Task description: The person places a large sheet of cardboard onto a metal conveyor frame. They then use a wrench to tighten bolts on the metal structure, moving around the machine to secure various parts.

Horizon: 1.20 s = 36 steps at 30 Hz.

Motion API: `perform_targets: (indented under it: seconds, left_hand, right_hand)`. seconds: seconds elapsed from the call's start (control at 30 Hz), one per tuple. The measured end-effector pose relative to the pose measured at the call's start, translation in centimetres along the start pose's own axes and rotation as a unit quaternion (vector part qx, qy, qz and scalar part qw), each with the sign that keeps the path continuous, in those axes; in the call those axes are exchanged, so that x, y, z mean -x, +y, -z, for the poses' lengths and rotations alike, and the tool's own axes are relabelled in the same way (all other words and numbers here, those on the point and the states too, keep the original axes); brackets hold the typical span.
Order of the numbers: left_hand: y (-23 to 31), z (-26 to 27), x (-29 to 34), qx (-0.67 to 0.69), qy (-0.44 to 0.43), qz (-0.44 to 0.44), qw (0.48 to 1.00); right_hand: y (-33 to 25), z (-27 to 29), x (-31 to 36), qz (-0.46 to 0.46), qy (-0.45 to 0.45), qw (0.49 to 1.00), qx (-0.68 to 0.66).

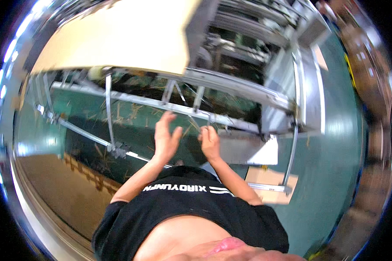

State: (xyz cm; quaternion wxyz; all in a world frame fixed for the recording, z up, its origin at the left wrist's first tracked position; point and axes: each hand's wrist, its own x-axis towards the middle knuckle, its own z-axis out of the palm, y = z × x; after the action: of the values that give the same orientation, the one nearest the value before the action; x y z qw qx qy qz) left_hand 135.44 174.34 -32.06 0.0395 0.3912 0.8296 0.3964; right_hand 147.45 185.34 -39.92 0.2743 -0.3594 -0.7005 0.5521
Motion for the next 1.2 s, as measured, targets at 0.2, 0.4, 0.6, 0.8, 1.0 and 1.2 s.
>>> perform_targets:
  seconds: [0.2,0.4,0.6,0.8,1.0,1.2]
  left_hand:
    - [0.0,-6.5,0.0,0.527,-0.122,0.35,0.765]
    - [-6.8,-6.2,-0.5,0.538,-0.059,0.319,0.778]
    - [-12.8,-6.4,3.8,0.386,-0.06,0.42,0.82]
    - [-14.4,-7.1,6.1,0.324,-0.072,0.49,0.806]
    - [-14.3,-7.6,6.3,0.316,-0.052,0.503,0.803]
    - [-13.5,-8.2,6.2,0.296,-0.072,0.497,0.813]
  right_hand:
    - [-0.8,-0.6,1.7,0.033,-0.054,0.998,0.007]
    - [3.8,11.7,-3.8,0.007,0.154,0.981,-0.12]
    - [11.2,32.3,-9.6,-0.059,0.263,0.958,-0.097]
    - [16.8,46.4,-12.6,-0.073,0.32,0.927,0.182]
    - [17.0,49.4,-14.7,-0.088,0.284,0.913,0.28]
    - [19.1,49.2,-14.6,-0.044,0.204,0.855,0.475]
